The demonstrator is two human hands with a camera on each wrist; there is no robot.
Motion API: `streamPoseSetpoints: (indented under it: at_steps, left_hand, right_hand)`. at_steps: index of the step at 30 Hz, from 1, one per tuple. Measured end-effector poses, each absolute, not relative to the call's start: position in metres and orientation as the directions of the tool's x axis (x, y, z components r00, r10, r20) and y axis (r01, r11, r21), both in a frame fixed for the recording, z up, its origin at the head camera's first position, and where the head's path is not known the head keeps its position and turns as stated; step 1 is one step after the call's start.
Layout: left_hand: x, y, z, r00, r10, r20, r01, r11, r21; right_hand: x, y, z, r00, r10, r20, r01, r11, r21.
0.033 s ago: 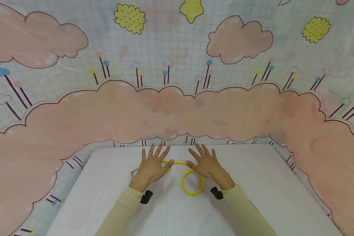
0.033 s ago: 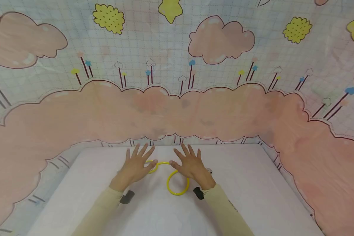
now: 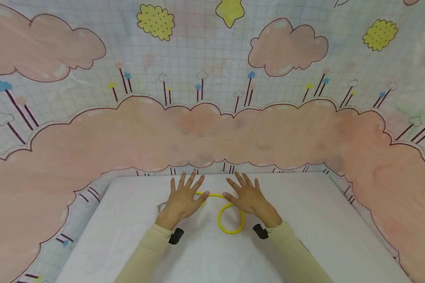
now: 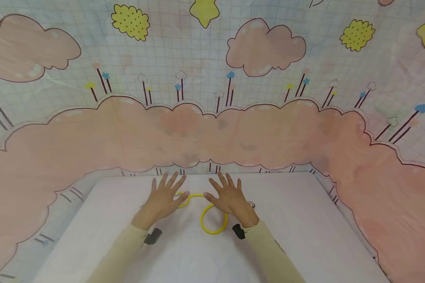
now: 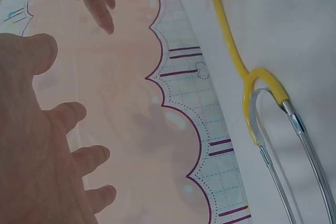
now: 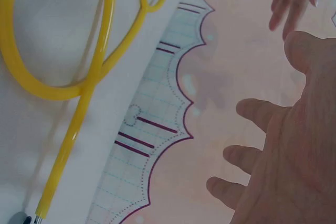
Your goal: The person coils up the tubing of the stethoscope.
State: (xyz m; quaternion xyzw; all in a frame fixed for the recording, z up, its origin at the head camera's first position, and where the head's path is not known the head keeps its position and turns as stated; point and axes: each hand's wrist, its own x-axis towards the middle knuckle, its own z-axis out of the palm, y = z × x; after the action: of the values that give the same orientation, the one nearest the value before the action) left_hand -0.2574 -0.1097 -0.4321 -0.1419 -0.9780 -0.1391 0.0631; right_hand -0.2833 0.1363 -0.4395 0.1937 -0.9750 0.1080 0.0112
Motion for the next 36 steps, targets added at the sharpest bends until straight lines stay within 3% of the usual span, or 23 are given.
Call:
streamPoseSetpoints:
  at_steps: [19, 25, 36]
  left_hand:
    - [-0.260, -0.113, -0.433, -0.945, 0.265, 0.193, 0.309, 0.917, 0.254]
    - [-0.264, -0.119, -0.446, -0.959, 0.241, 0.152, 0.273, 0.930, 0.246]
    - [-0.274, -0.134, -0.459, -0.962, 0.236, 0.137, 0.270, 0.893, 0.359]
  right_hand:
    - [-0.287, 0.127, -0.434, -0.908, -0.407, 0.094, -0.418, 0.887, -0.195]
    - [-0.290, 0.122, -0.445, -0.898, -0.432, 0.080, -0.438, 0.870, -0.224]
    - [-0.304, 0.116, -0.458, -0.901, -0.429, 0.059, -0.426, 0.856, -0.292]
